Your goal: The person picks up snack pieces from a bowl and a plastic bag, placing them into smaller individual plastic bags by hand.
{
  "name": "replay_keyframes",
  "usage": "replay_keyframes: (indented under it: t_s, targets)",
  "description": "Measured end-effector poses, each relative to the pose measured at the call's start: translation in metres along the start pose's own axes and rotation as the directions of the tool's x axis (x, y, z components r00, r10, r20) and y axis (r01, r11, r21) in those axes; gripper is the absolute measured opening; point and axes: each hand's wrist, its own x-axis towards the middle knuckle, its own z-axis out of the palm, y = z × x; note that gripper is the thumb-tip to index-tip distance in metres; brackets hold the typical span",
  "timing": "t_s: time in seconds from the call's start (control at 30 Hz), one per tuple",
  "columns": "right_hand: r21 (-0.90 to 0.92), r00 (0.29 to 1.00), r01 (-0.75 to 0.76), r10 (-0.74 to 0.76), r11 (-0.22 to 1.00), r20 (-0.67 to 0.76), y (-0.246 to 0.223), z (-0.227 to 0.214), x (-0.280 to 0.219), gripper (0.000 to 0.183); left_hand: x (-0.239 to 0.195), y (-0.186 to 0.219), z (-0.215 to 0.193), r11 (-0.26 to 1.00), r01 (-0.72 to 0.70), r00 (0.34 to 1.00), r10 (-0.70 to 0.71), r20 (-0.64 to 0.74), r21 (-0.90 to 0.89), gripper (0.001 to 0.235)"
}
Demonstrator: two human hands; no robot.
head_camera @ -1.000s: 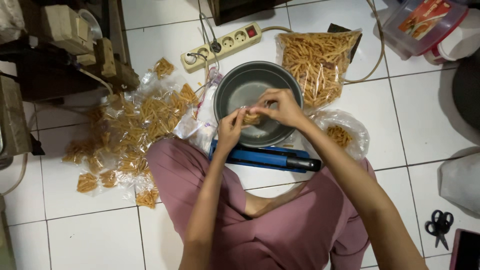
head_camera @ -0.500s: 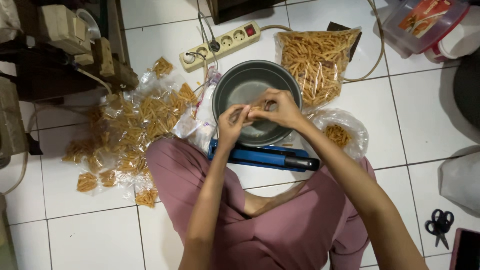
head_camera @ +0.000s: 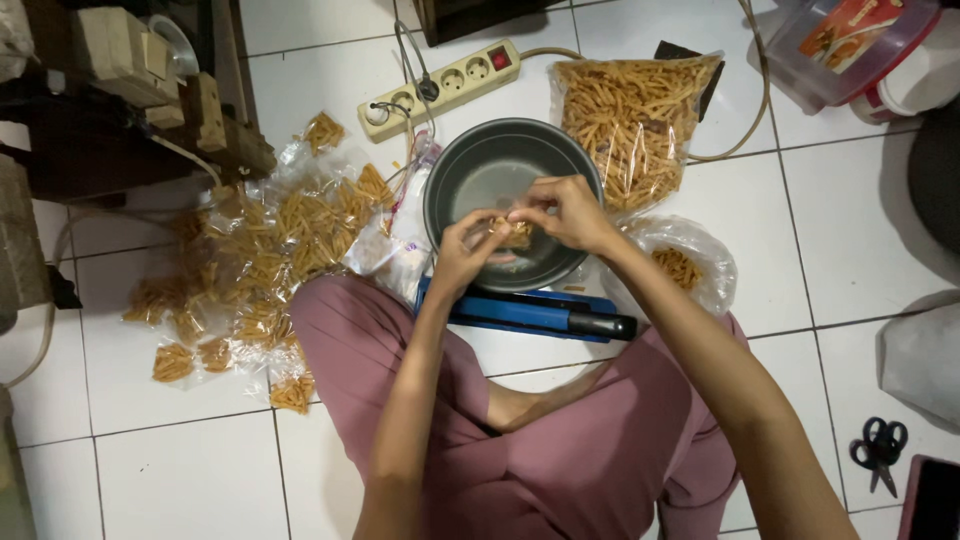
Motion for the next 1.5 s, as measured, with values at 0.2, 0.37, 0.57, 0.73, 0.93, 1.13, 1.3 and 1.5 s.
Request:
replay_keyframes:
  t_s: [0.2,0.37,0.57,0.73,0.93,1.13,1.3,1.5]
  targets:
    - [0.055,0.998,-0.051,0.049,0.997,0.027,-0.007,0.003,-0.001,0.014,0.009,-0.026,-0.007,0.993,0.05,0.999,-0.05,0.007,-0.103,0.028]
    - [0.151,0.994,-0.108,0.106,0.983,0.021,-0.016,0.003,-0.001,0.013,0.01,-0.022,-0.003,0.982,0.06,0.997,-0.069,-0.046,-0.18,0.02]
    - [0.265,0.992,-0.127,0.126,0.956,0.02,-0.022,-0.002,0.003,0.021,0.013,-0.017,-0.004,0.984,0.064,0.996,-0.074,-0.053,-0.163,0.019]
    - [0.216,0.997,-0.072,0.072,0.974,0.007,-0.012,0.001,0.003,0.016,0.007,-0.02,-0.004,0.997,0.04,0.996,-0.044,-0.072,-0.061,0.019]
    - [0.077,0.999,-0.03,0.027,0.997,0.038,-0.031,-0.009,0.001,0.015,-0.013,0.016,0.001,0.998,0.058,0.998,-0.059,0.038,0.025,0.027]
    - [0.055,0.995,-0.076,0.072,0.996,0.076,-0.077,-0.014,-0.014,0.012,-0.054,0.048,0.011,0.994,0.09,0.996,-0.09,0.007,0.068,0.034]
    - [0.083,0.978,-0.077,0.059,0.994,0.198,-0.129,-0.011,-0.04,0.01,-0.103,0.03,-0.006,0.993,-0.015,0.998,0.008,0.058,0.116,0.027]
    - [0.231,0.963,-0.054,-0.011,0.971,0.271,-0.138,0.032,-0.08,0.011,-0.186,0.022,-0.003,0.987,0.007,1.0,-0.004,-0.015,0.159,0.024]
